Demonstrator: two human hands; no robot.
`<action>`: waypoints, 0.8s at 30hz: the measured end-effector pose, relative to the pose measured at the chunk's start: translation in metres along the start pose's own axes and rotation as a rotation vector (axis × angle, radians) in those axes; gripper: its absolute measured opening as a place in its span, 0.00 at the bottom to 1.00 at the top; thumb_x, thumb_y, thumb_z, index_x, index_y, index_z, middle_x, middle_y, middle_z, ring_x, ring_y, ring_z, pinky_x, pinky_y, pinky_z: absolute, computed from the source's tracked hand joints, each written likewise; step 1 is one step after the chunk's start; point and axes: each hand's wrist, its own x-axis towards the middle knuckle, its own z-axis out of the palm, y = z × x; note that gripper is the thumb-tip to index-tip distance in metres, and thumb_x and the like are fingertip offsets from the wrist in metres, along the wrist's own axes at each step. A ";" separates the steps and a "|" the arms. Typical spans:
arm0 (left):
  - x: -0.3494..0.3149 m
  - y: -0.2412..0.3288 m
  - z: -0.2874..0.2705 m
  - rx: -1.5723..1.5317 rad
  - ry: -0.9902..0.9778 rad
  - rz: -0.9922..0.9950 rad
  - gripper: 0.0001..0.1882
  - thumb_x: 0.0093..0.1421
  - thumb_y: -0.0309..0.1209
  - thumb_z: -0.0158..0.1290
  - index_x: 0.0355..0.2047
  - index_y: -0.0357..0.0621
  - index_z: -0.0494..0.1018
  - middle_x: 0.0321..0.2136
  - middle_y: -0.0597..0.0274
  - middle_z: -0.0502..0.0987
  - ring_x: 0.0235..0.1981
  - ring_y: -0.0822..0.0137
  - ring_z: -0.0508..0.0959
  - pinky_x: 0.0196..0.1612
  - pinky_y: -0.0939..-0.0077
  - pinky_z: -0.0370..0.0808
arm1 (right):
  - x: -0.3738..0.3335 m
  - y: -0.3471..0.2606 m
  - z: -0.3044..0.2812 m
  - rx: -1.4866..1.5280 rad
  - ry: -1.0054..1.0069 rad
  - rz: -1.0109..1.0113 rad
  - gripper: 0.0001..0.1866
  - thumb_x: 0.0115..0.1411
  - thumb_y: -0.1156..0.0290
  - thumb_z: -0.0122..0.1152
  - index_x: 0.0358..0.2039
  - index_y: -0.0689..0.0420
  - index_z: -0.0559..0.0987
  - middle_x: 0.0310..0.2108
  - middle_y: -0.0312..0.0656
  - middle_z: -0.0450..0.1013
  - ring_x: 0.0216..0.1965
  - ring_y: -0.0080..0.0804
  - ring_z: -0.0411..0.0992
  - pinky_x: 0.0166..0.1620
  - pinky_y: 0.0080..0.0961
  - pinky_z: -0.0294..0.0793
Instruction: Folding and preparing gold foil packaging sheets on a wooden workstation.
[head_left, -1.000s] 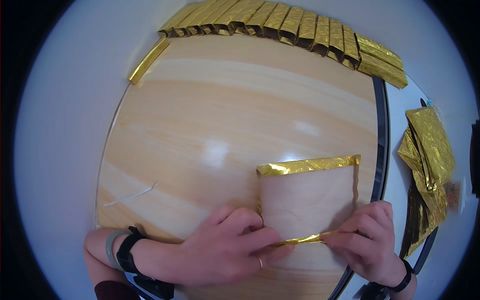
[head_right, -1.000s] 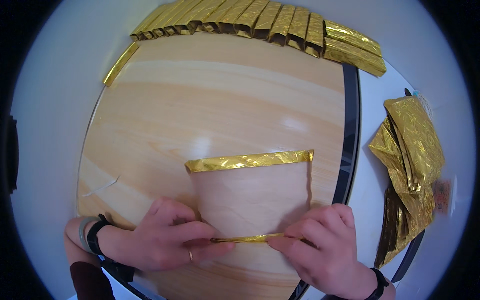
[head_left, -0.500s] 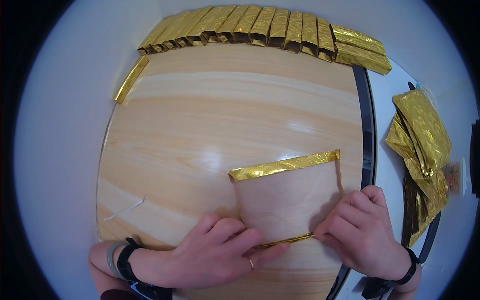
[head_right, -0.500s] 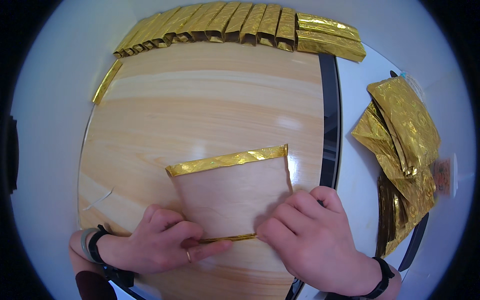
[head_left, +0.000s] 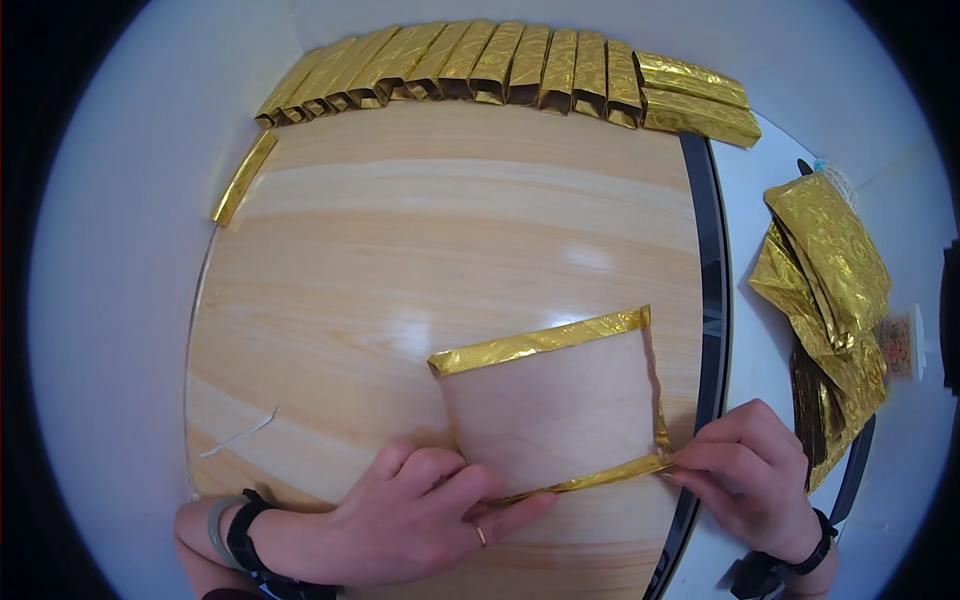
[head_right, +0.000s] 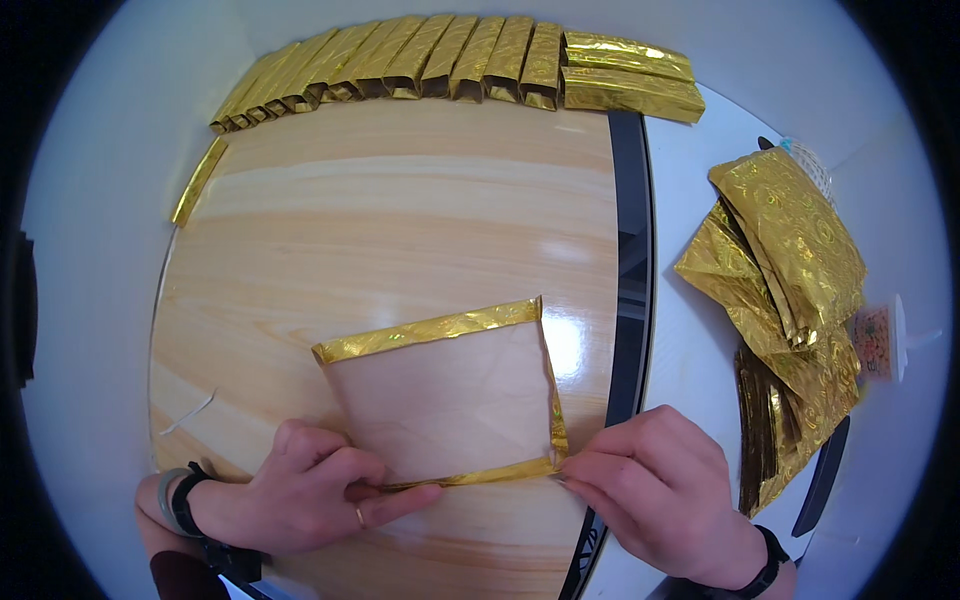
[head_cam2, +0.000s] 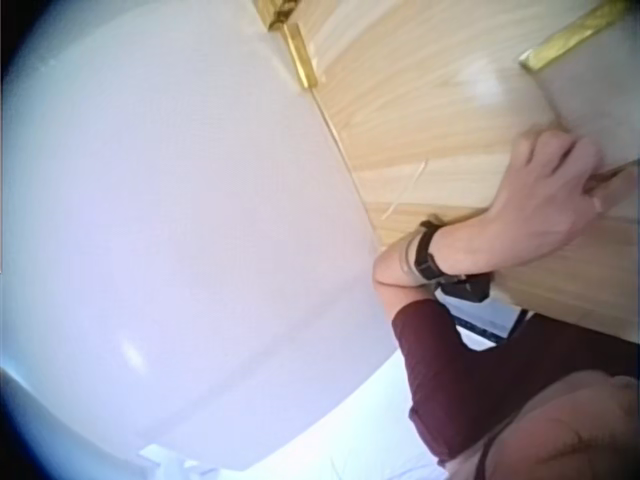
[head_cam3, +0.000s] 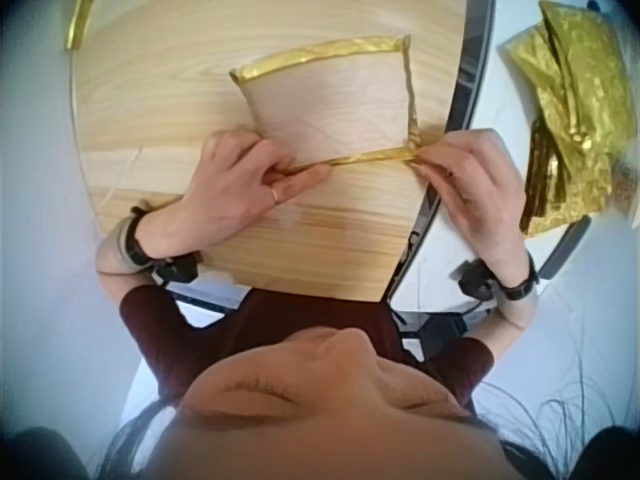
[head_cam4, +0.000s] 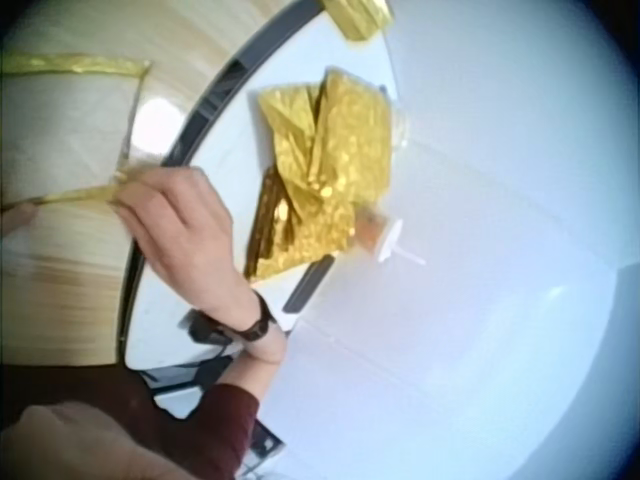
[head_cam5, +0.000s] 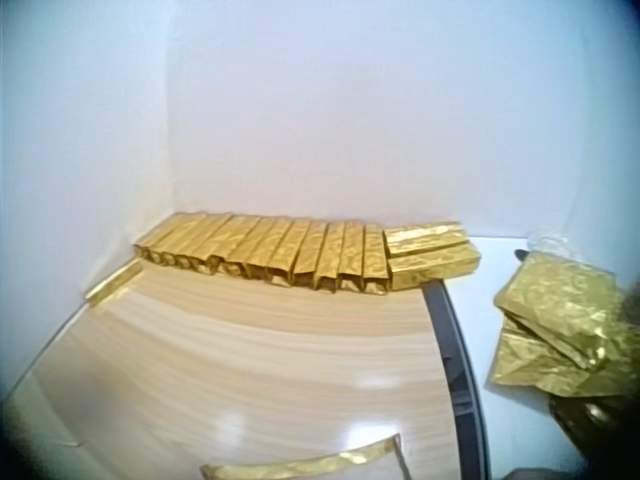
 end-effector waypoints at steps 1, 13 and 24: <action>0.001 0.000 0.000 0.010 0.011 0.001 0.21 0.40 0.34 0.68 0.38 0.66 0.82 0.30 0.77 0.65 0.32 0.69 0.62 0.33 0.74 0.56 | 0.000 0.001 0.000 -0.001 0.001 0.001 0.13 0.42 0.77 0.72 0.30 0.58 0.78 0.28 0.38 0.72 0.28 0.35 0.71 0.28 0.27 0.71; -0.001 0.000 -0.002 0.040 -0.006 0.007 0.23 0.39 0.34 0.67 0.40 0.69 0.82 0.31 0.79 0.66 0.35 0.70 0.62 0.34 0.74 0.56 | 0.006 0.005 0.003 0.051 -0.156 0.035 0.10 0.47 0.79 0.68 0.29 0.59 0.76 0.29 0.40 0.71 0.29 0.37 0.70 0.31 0.29 0.72; -0.004 -0.005 -0.008 0.084 -0.098 0.077 0.31 0.40 0.32 0.60 0.48 0.74 0.78 0.33 0.79 0.64 0.36 0.69 0.61 0.36 0.73 0.57 | 0.019 -0.003 -0.003 0.153 -0.263 0.282 0.10 0.49 0.83 0.63 0.30 0.59 0.73 0.26 0.42 0.69 0.28 0.42 0.70 0.30 0.32 0.71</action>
